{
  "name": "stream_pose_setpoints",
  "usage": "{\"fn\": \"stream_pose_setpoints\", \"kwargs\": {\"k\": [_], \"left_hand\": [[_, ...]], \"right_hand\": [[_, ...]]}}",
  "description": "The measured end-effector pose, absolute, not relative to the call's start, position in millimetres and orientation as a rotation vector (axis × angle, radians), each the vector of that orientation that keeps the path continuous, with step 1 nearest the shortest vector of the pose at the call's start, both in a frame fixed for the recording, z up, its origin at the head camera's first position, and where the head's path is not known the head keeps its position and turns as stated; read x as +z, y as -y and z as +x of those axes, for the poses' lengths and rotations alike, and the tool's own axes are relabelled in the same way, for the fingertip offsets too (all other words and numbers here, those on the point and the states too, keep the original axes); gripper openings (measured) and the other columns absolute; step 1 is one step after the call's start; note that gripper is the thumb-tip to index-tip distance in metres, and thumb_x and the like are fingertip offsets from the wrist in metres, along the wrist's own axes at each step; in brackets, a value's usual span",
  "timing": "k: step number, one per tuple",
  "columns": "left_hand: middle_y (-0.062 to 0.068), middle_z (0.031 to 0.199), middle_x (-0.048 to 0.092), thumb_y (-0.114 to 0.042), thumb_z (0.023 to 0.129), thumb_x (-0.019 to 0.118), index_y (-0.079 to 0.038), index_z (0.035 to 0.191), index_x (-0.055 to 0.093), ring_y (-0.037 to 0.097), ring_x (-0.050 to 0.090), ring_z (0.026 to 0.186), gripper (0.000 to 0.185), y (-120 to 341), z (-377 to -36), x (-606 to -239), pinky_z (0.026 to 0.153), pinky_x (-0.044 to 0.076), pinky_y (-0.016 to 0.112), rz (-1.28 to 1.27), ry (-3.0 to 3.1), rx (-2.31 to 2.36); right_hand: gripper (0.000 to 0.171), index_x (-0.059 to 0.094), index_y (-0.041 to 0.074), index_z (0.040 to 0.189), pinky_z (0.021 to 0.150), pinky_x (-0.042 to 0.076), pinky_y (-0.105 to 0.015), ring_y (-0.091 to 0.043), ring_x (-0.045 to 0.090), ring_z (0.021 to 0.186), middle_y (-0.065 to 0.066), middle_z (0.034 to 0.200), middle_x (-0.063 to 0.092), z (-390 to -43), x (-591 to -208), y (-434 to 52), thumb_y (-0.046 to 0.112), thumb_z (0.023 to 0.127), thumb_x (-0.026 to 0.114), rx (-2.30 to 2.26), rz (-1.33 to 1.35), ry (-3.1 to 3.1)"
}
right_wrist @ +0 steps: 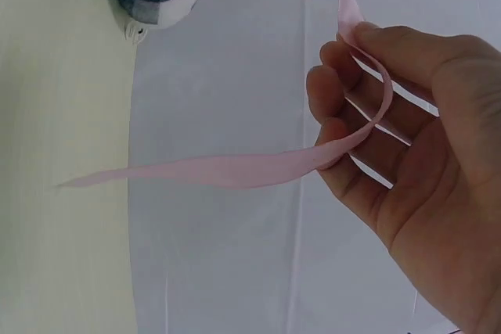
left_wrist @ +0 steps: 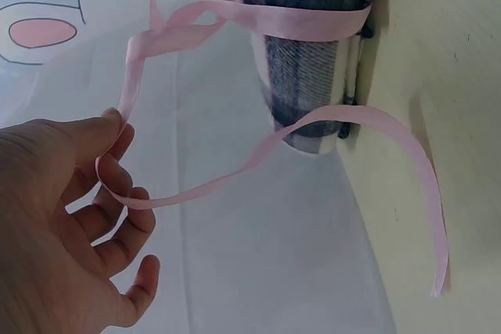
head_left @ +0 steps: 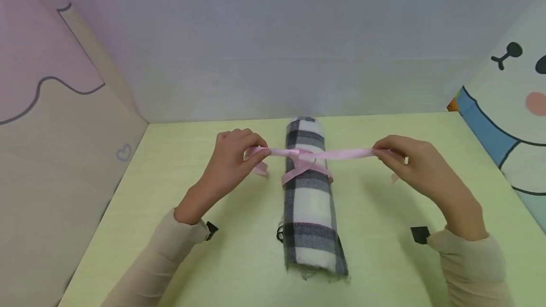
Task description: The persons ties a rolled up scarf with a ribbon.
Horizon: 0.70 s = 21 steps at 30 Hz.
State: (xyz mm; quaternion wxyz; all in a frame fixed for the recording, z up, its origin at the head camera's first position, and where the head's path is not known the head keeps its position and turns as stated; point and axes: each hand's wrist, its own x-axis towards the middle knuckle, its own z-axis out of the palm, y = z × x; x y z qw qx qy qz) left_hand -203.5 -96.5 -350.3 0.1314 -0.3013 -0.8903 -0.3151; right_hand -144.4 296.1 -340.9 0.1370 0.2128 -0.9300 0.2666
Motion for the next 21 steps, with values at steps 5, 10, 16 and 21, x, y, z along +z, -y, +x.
{"fn": "stream_pose_setpoints", "kwargs": {"k": [5,10,16,21], "left_hand": [[-0.008,0.081,0.065,-0.027,0.093,0.081,-0.02,0.095,0.076,0.017,0.053,0.078,0.009,103.1,-202.5,-346.4,0.098,0.037,0.05,-0.891,2.557,-0.831],[-0.007,0.081,0.066,-0.026,0.092,0.082,-0.019,0.095,0.076,0.018,0.055,0.08,0.009,110.1,-201.0,-344.2,0.096,0.037,0.049,-0.89,2.547,-0.794],[-0.007,0.081,0.064,-0.024,0.091,0.083,-0.019,0.094,0.077,0.018,0.054,0.077,0.008,121.0,-197.3,-342.6,0.094,0.037,0.048,-0.888,2.509,-0.754],[-0.006,0.081,0.064,-0.022,0.091,0.082,-0.019,0.091,0.076,0.019,0.053,0.08,0.007,134.8,-194.9,-341.9,0.092,0.036,0.048,-0.86,2.476,-0.741]], "right_hand": [[0.021,0.074,0.019,0.109,0.061,0.038,-0.016,0.0,0.049,0.069,0.014,0.089,0.065,-142.3,-338.9,-312.1,0.003,0.095,0.073,0.745,0.642,2.693],[0.024,0.074,0.021,0.109,0.061,0.04,-0.015,0.002,0.054,0.07,0.013,0.089,0.068,-140.7,-338.3,-325.8,0.001,0.095,0.074,0.739,0.59,2.707],[0.024,0.075,0.019,0.108,0.06,0.041,-0.014,0.004,0.058,0.07,0.011,0.086,0.07,-136.4,-344.7,-340.2,0.0,0.093,0.075,0.756,0.506,2.711],[0.028,0.076,0.019,0.107,0.063,0.04,-0.012,0.006,0.055,0.073,0.015,0.084,0.066,-131.7,-351.9,-350.8,-0.004,0.091,0.076,0.754,0.479,2.69]]}}
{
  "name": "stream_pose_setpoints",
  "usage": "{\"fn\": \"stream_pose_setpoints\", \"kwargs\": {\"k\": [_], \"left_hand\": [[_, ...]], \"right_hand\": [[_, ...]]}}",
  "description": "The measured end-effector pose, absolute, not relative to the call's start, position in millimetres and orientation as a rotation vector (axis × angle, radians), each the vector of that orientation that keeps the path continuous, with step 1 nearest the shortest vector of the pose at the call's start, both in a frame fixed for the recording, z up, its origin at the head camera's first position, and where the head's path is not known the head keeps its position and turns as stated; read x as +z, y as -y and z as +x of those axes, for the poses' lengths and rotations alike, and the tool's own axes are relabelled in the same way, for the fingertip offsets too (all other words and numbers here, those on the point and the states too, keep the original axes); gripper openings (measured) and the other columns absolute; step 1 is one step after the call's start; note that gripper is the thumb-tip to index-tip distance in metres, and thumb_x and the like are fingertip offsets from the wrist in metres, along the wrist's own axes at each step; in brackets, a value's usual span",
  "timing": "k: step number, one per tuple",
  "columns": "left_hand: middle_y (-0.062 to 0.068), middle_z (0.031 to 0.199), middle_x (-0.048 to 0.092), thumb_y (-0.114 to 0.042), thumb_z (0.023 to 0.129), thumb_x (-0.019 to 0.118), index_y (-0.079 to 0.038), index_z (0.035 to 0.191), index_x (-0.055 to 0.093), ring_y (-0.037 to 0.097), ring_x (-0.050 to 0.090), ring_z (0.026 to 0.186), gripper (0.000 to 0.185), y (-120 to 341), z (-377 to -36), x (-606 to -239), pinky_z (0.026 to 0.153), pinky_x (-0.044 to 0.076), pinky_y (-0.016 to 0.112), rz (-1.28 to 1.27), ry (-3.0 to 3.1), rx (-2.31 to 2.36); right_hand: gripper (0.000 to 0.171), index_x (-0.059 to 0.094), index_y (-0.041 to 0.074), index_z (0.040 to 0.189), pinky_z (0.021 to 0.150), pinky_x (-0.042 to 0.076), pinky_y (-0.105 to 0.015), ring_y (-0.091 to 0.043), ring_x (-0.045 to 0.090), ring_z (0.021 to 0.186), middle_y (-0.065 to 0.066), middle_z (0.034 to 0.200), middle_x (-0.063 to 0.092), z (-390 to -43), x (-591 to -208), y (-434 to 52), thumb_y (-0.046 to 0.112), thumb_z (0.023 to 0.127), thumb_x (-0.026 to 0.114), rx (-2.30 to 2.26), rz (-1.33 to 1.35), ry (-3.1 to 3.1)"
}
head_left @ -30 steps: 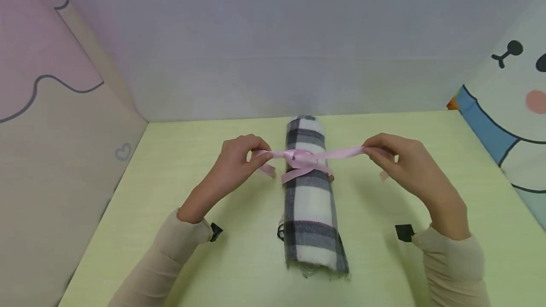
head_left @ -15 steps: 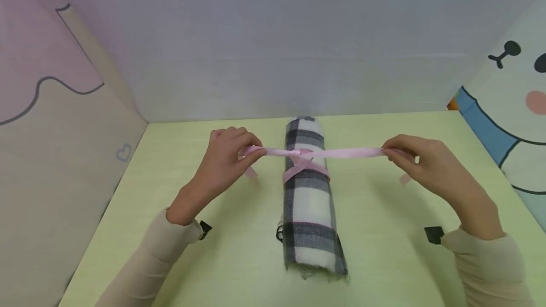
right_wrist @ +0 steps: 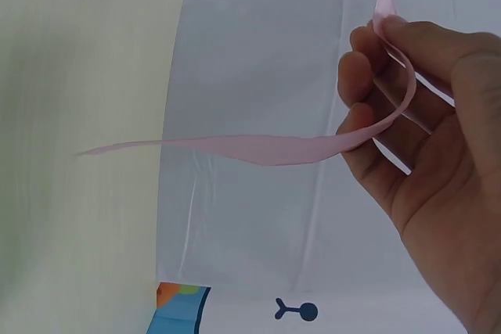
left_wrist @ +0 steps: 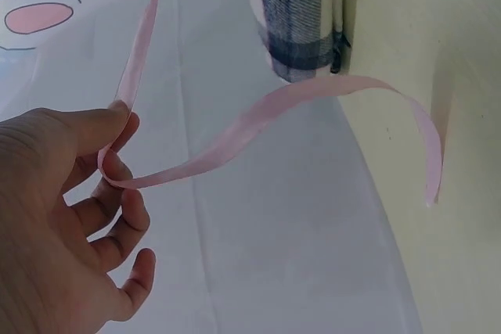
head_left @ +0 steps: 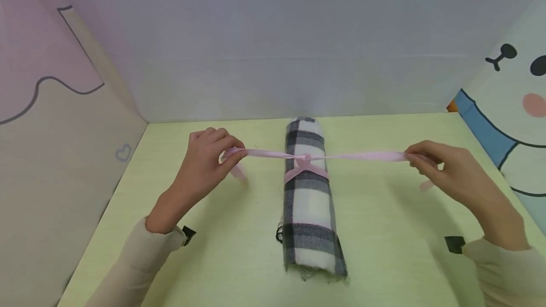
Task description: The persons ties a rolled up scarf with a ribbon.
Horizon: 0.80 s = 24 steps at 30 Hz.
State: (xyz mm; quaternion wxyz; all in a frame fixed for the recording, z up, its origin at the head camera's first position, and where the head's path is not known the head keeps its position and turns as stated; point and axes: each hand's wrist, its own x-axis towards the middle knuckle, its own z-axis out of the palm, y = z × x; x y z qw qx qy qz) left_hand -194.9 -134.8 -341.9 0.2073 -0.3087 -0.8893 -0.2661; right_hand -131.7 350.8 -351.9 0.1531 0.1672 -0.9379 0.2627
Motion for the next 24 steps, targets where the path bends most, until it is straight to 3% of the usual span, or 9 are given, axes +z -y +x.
{"fn": "stream_pose_setpoints", "kwargs": {"k": [5,12,16,20,24], "left_hand": [[-0.005,0.085,0.065,-0.017,0.09,0.083,-0.018,0.089,0.076,0.02,0.052,0.087,0.007,147.1,-193.5,-342.7,0.089,0.034,0.048,-0.832,2.444,-0.741],[0.003,0.096,0.064,-0.013,0.087,0.085,-0.016,0.087,0.075,0.035,0.053,0.105,0.011,162.9,-191.4,-345.1,0.088,0.034,0.054,-0.766,2.417,-0.721],[0.008,0.101,0.063,-0.014,0.086,0.086,-0.015,0.086,0.074,0.042,0.053,0.111,0.012,173.6,-191.3,-348.8,0.087,0.036,0.059,-0.733,2.416,-0.666],[0.01,0.102,0.063,-0.013,0.085,0.086,-0.015,0.086,0.073,0.043,0.054,0.11,0.014,185.0,-188.4,-350.5,0.087,0.037,0.061,-0.697,2.426,-0.622],[0.011,0.102,0.063,-0.011,0.085,0.086,-0.015,0.084,0.072,0.044,0.053,0.11,0.015,196.7,-184.2,-350.9,0.086,0.035,0.059,-0.652,2.447,-0.577]], "right_hand": [[0.027,0.075,0.019,0.105,0.059,0.037,-0.015,0.004,0.05,0.069,0.014,0.079,0.061,-125.5,-359.2,-361.2,-0.004,0.09,0.076,0.729,0.452,2.666],[0.022,0.074,0.017,0.106,0.053,0.033,-0.017,0.009,0.049,0.068,0.016,0.082,0.062,-119.5,-366.7,-375.3,-0.001,0.094,0.074,0.686,0.411,2.662],[0.022,0.074,0.015,0.107,0.063,0.037,-0.012,0.014,0.049,0.081,0.022,0.094,0.064,-118.9,-372.0,-382.8,-0.002,0.094,0.073,0.659,0.439,2.632],[0.023,0.074,0.009,0.108,0.082,0.038,-0.005,0.02,0.048,0.098,0.029,0.109,0.062,-120.4,-378.6,-391.3,-0.006,0.091,0.074,0.679,0.498,2.562],[0.018,0.073,0.004,0.109,0.098,0.028,0.003,0.025,0.044,0.115,0.039,0.121,0.052,-122.0,-382.4,-399.4,-0.004,0.093,0.073,0.673,0.546,2.522]]}}
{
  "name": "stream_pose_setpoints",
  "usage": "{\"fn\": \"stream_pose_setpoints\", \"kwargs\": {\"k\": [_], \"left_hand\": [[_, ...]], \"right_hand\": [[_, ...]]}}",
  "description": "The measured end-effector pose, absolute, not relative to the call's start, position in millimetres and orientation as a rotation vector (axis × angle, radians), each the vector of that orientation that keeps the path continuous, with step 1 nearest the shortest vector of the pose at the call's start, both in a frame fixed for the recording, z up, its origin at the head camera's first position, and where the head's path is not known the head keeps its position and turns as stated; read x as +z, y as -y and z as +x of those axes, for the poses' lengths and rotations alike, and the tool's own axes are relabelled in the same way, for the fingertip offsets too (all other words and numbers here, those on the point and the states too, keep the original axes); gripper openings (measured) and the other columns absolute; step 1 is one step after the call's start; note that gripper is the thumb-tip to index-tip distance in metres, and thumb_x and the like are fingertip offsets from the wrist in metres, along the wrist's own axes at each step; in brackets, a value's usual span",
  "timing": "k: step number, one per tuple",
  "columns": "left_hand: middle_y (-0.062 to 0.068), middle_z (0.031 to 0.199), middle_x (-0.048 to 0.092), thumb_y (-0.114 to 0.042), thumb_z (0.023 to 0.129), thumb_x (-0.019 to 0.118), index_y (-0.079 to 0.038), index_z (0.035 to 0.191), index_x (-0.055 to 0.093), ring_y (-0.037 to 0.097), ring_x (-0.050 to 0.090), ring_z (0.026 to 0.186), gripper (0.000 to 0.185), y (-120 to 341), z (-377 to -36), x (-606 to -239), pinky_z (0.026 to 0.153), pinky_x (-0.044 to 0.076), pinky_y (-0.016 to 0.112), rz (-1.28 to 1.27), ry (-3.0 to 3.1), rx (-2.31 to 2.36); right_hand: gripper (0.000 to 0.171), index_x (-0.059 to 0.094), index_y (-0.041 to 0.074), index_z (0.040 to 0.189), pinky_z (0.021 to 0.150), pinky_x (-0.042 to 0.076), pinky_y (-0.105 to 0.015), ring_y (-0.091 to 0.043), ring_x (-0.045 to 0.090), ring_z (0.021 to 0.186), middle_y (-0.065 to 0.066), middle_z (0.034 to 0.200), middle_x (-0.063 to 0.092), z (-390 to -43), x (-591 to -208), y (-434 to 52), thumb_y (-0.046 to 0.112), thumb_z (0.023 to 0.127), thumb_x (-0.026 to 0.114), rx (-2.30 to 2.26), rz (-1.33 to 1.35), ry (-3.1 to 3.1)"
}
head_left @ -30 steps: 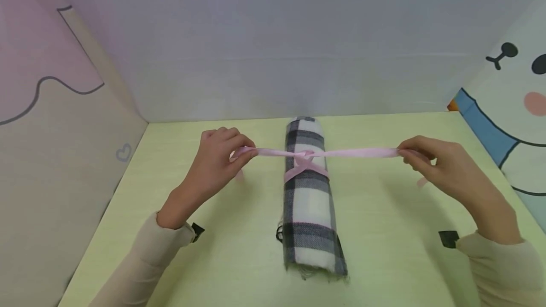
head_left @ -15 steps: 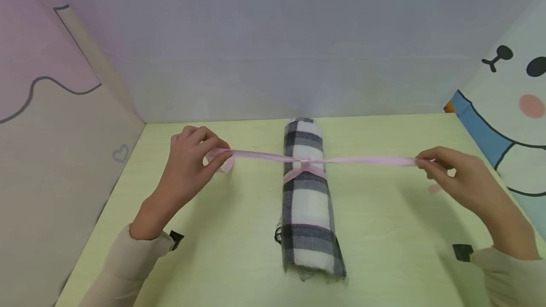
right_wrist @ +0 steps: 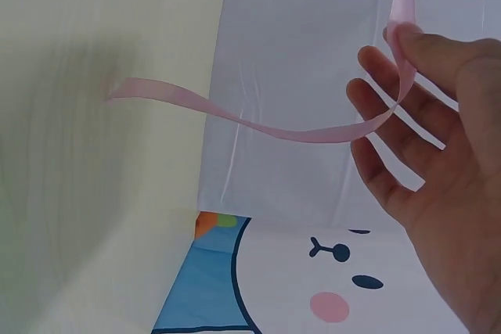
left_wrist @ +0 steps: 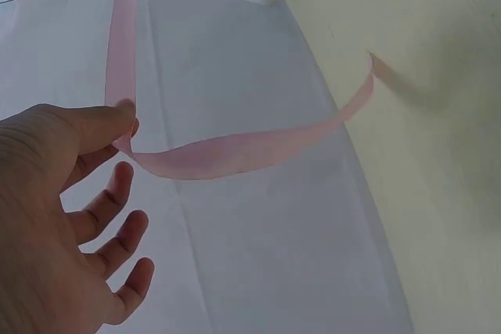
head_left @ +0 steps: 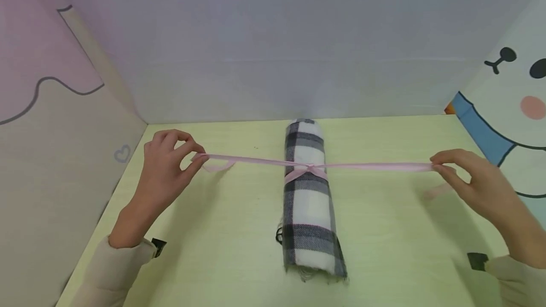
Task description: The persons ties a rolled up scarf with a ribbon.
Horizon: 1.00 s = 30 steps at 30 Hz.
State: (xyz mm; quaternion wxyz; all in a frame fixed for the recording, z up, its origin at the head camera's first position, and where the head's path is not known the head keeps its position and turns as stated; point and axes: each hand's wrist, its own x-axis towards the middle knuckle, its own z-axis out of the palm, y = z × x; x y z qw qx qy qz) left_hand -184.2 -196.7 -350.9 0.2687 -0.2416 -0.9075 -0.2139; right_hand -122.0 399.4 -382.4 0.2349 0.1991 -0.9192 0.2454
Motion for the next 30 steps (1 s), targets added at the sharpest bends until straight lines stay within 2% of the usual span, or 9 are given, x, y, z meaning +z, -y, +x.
{"fn": "stream_pose_setpoints", "kwargs": {"k": [4,7,9,12,15,17,24,27,30], "left_hand": [[0.012,0.103,0.063,-0.011,0.084,0.086,-0.015,0.084,0.072,0.044,0.052,0.109,0.015,211.0,-182.9,-354.1,0.082,0.031,0.055,-0.605,2.456,-0.541],[0.014,0.104,0.063,-0.011,0.085,0.085,-0.014,0.085,0.073,0.046,0.051,0.109,0.012,222.4,-183.4,-355.4,0.081,0.03,0.056,-0.569,2.453,-0.523],[0.016,0.104,0.063,-0.01,0.086,0.084,-0.013,0.086,0.074,0.048,0.051,0.11,0.011,229.5,-184.1,-355.7,0.082,0.031,0.059,-0.547,2.448,-0.517],[0.017,0.104,0.063,-0.008,0.086,0.083,-0.012,0.087,0.075,0.052,0.051,0.112,0.009,240.1,-185.1,-356.6,0.084,0.032,0.066,-0.512,2.44,-0.526],[0.018,0.103,0.063,-0.007,0.085,0.084,-0.01,0.088,0.075,0.054,0.051,0.112,0.009,250.8,-185.6,-358.5,0.082,0.032,0.068,-0.474,2.43,-0.533],[0.019,0.103,0.063,-0.007,0.084,0.085,-0.008,0.087,0.074,0.055,0.05,0.112,0.011,258.5,-184.4,-359.0,0.081,0.032,0.068,-0.448,2.428,-0.539],[0.018,0.103,0.062,-0.006,0.078,0.089,-0.007,0.081,0.071,0.054,0.049,0.112,0.018,278.3,-179.8,-361.3,0.082,0.03,0.069,-0.392,2.439,-0.54],[0.019,0.103,0.062,-0.006,0.077,0.09,-0.008,0.076,0.068,0.053,0.048,0.113,0.023,283.2,-177.5,-362.8,0.083,0.03,0.068,-0.385,2.445,-0.515],[0.02,0.104,0.063,-0.005,0.075,0.091,-0.009,0.072,0.065,0.053,0.048,0.113,0.026,286.9,-175.6,-365.4,0.083,0.03,0.069,-0.375,2.447,-0.476]], "right_hand": [[0.015,0.073,0.001,0.108,0.102,0.025,0.003,0.025,0.042,0.118,0.04,0.122,0.049,-123.2,-383.3,-402.9,-0.003,0.093,0.073,0.649,0.55,2.506],[0.011,0.074,0.0,0.106,0.104,0.026,0.002,0.025,0.042,0.119,0.035,0.122,0.052,-124.8,-382.8,-404.4,0.001,0.095,0.073,0.634,0.559,2.485],[0.012,0.074,-0.001,0.104,0.105,0.026,0.001,0.025,0.041,0.12,0.025,0.118,0.06,-126.0,-381.9,-405.9,0.008,0.099,0.07,0.618,0.578,2.465],[0.035,0.074,-0.004,0.1,0.108,0.027,-0.002,0.025,0.041,0.122,-0.002,0.107,0.07,-128.4,-379.6,-408.1,0.028,0.105,0.062,0.596,0.617,2.424],[0.055,0.073,-0.006,0.096,0.107,0.029,-0.003,0.025,0.042,0.12,-0.022,0.097,0.069,-130.3,-377.0,-409.7,0.045,0.105,0.055,0.586,0.639,2.382],[0.064,0.073,-0.007,0.092,0.107,0.029,-0.004,0.024,0.042,0.118,-0.025,0.093,0.069,-131.2,-375.8,-409.4,0.052,0.103,0.051,0.583,0.65,2.35],[0.072,0.069,-0.009,0.081,0.104,0.026,-0.005,0.022,0.039,0.112,-0.024,0.088,0.069,-131.5,-371.1,-405.6,0.056,0.105,0.047,0.521,0.65,2.289],[0.074,0.068,-0.009,0.079,0.105,0.025,-0.005,0.011,0.047,0.099,-0.025,0.086,0.07,-132.6,-368.9,-405.1,0.056,0.106,0.045,0.474,0.643,2.295],[0.074,0.067,-0.009,0.078,0.107,0.023,-0.006,-0.012,0.052,0.086,-0.025,0.085,0.071,-134.0,-369.3,-404.8,0.056,0.107,0.043,0.429,0.642,2.295]]}}
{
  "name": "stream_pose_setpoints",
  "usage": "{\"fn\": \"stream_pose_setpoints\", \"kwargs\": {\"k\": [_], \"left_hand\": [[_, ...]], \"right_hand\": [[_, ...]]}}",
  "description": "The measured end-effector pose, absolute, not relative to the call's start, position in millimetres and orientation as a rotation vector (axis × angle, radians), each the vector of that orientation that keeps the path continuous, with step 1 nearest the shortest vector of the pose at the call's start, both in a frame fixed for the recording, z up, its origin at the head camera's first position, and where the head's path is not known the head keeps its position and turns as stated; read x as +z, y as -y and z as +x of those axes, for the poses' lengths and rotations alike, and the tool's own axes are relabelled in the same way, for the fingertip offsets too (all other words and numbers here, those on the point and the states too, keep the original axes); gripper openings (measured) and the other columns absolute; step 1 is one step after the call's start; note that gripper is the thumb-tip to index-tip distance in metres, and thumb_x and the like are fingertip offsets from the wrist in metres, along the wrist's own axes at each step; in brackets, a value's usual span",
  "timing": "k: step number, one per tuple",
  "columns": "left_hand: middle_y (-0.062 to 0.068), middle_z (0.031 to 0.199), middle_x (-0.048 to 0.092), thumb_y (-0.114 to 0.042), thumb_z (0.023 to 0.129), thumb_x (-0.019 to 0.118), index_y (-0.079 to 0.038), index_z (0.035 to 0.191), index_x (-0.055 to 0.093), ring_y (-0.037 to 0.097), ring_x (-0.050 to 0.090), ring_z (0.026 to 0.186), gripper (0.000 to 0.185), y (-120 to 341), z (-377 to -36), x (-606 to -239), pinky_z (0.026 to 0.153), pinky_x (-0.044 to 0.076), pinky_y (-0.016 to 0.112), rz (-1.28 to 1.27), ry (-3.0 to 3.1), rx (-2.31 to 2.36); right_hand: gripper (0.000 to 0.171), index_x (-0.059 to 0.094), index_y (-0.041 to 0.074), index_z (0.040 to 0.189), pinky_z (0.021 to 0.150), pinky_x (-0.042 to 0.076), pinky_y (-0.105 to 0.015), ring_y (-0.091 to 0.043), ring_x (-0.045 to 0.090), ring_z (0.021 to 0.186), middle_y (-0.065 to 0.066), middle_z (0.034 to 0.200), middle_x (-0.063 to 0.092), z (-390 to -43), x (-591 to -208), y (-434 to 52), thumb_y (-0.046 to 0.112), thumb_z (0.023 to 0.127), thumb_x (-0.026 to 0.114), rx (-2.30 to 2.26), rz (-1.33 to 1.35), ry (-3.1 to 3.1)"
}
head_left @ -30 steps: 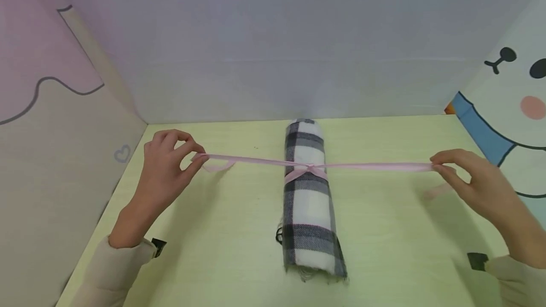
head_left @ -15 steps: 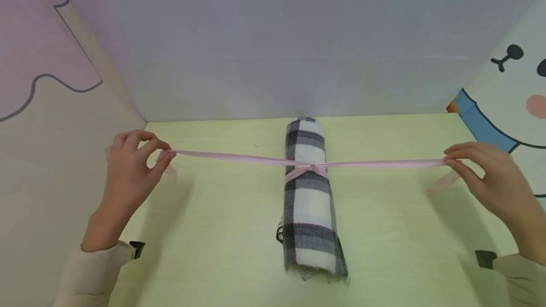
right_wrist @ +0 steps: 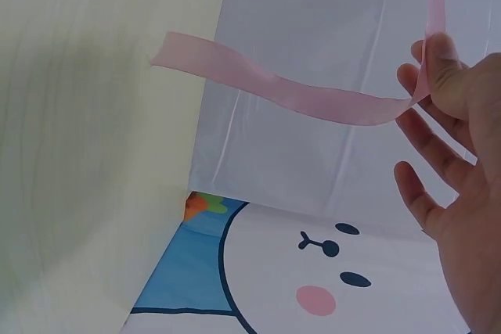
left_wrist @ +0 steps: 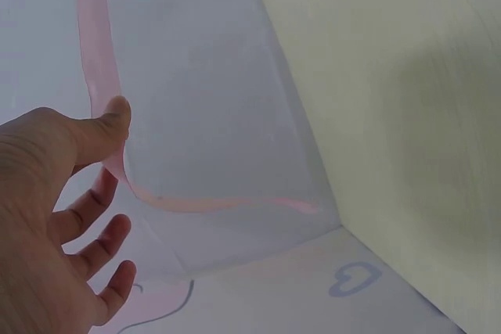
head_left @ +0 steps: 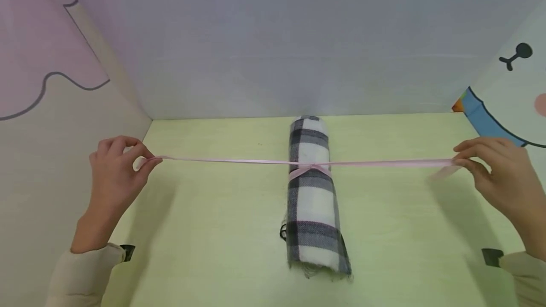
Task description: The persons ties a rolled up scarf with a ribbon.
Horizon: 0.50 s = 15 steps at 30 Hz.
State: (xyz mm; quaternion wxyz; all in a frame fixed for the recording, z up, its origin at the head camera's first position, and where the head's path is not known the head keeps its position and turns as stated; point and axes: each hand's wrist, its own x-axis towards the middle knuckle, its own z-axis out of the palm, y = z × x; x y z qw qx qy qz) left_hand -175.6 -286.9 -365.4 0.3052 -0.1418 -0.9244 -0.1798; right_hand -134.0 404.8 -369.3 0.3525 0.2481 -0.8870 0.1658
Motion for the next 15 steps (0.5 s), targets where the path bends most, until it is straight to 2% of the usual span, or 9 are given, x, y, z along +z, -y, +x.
{"fn": "stream_pose_setpoints", "kwargs": {"k": [2,5,8,13,15], "left_hand": [[0.02,0.104,0.064,-0.005,0.074,0.092,-0.009,0.07,0.064,0.052,0.049,0.113,0.028,288.6,-176.7,-369.0,0.083,0.031,0.069,-0.373,2.446,-0.448],[0.019,0.103,0.065,-0.005,0.075,0.092,-0.009,0.068,0.064,0.052,0.049,0.115,0.028,291.0,-181.1,-374.5,0.083,0.032,0.068,-0.378,2.439,-0.417],[0.018,0.102,0.065,-0.005,0.076,0.091,-0.009,0.069,0.065,0.052,0.049,0.115,0.027,293.4,-187.0,-380.7,0.083,0.033,0.068,-0.388,2.43,-0.402],[0.018,0.099,0.065,-0.004,0.075,0.091,-0.007,0.07,0.067,0.051,0.05,0.113,0.024,299.5,-194.2,-391.2,0.082,0.034,0.068,-0.387,2.424,-0.395],[0.018,0.1,0.065,-0.004,0.075,0.091,-0.007,0.071,0.068,0.051,0.05,0.114,0.023,302.7,-196.3,-394.5,0.083,0.034,0.068,-0.378,2.431,-0.396]], "right_hand": [[0.075,0.066,-0.008,0.077,0.108,0.022,-0.006,-0.025,0.053,0.082,-0.025,0.083,0.071,-134.8,-370.0,-405.5,0.055,0.107,0.042,0.401,0.632,2.298],[0.076,0.065,-0.008,0.075,0.108,0.021,-0.006,-0.035,0.054,0.078,-0.024,0.081,0.07,-135.2,-371.3,-407.8,0.056,0.108,0.039,0.358,0.612,2.302],[0.076,0.063,-0.007,0.073,0.106,0.02,-0.005,-0.039,0.055,0.074,-0.023,0.079,0.069,-136.3,-373.3,-411.0,0.057,0.107,0.039,0.334,0.596,2.298],[0.077,0.063,-0.004,0.071,0.105,0.021,-0.004,-0.037,0.052,0.077,-0.022,0.078,0.069,-139.3,-379.8,-415.8,0.06,0.107,0.038,0.347,0.572,2.297],[0.078,0.063,-0.002,0.071,0.097,0.03,-0.009,-0.036,0.054,0.078,-0.02,0.079,0.07,-139.6,-382.4,-417.8,0.062,0.106,0.036,0.334,0.554,2.319]]}}
